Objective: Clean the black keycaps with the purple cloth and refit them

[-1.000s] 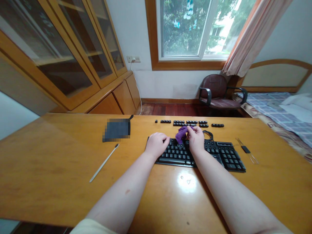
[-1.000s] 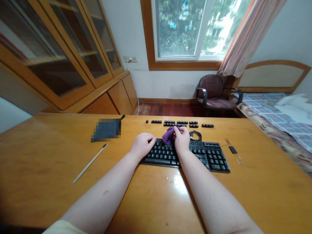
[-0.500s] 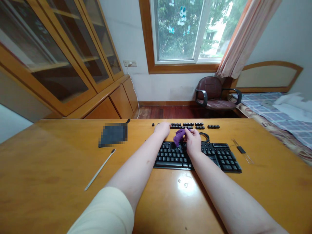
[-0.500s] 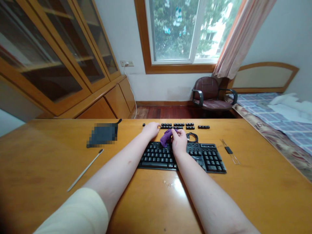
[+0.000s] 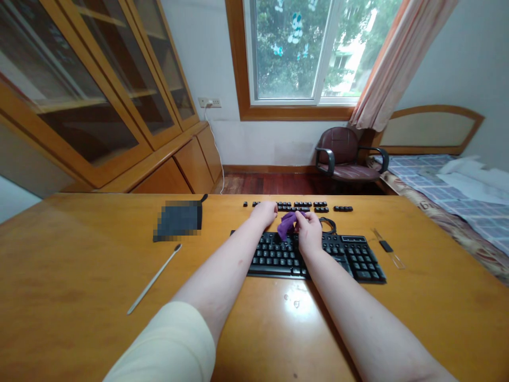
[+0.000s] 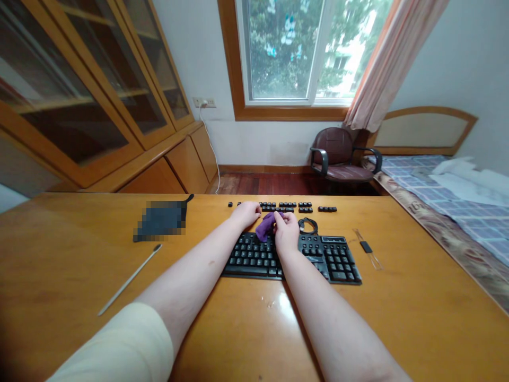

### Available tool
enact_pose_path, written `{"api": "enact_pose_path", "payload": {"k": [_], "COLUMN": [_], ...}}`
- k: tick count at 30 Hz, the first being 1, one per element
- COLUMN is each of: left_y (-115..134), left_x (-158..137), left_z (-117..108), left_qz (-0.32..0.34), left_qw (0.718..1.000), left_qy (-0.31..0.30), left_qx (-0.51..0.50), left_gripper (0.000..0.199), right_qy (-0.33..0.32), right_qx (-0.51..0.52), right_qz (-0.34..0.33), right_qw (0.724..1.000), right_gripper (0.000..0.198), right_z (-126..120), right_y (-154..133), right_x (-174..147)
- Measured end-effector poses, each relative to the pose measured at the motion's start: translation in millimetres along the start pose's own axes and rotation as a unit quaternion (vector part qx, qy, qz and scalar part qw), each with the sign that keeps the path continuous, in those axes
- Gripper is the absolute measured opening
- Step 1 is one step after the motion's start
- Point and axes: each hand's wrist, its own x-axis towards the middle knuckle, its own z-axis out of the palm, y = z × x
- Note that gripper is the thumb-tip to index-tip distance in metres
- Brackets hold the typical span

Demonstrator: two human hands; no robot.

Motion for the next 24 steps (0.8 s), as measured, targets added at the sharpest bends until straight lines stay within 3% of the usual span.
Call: {"api": "enact_pose_path", "payload": {"k": [3,5,8,10,11,15,19,21,24], "left_y": [2.7,3.7,4.8,5.2,5.2,5.2,7.9,9.5,10.4], "left_x": [-13.3,-30.7,-65.5,-87.7,-96.8,-114.7,-114.2,-112.9,-111.1], "left_z": [-3.4,-3.2,1.1,4.6,6.0,10.9,14.1,15.1,16.6], "left_qz": [0.007,0.007,-0.003,-0.009,-0.004,0.022,0.03,0.018,-0.022], "left_qw": [0.999,0.984,0.907,0.866,0.858,0.844,0.857,0.86,0.836], "left_qy": [0.034,0.117,0.223,0.239,0.235,0.251,0.249,0.262,0.266], "left_qx": [-0.029,-0.134,-0.358,-0.44,-0.457,-0.473,-0.45,-0.437,-0.479], "left_gripper": [0.01,0.011,0.015,0.018,0.018,0.013,0.013,0.012,0.015], "right_qy": [-0.019,-0.054,-0.132,-0.194,-0.222,-0.279,-0.289,-0.301,-0.321], "right_qx": [0.015,0.04,0.066,0.057,0.047,0.015,-0.017,-0.026,-0.028], "right_qz": [0.009,0.026,0.05,0.068,0.077,0.086,0.061,0.058,0.067], "right_qw": [1.0,0.997,0.988,0.977,0.971,0.956,0.955,0.951,0.944], "right_gripper": [0.03,0.029,0.028,0.028,0.028,0.027,0.024,0.024,0.027], "right_z": [-0.5,-0.1,1.9,3.6,4.2,5.1,3.8,3.3,3.6], "right_y": [1.6,1.6,-1.0,-3.6,-4.8,-7.1,-5.5,-4.7,-5.3], "right_x": [1.0,0.7,-2.8,-6.5,-8.2,-12.0,-10.9,-10.5,-11.2]}}
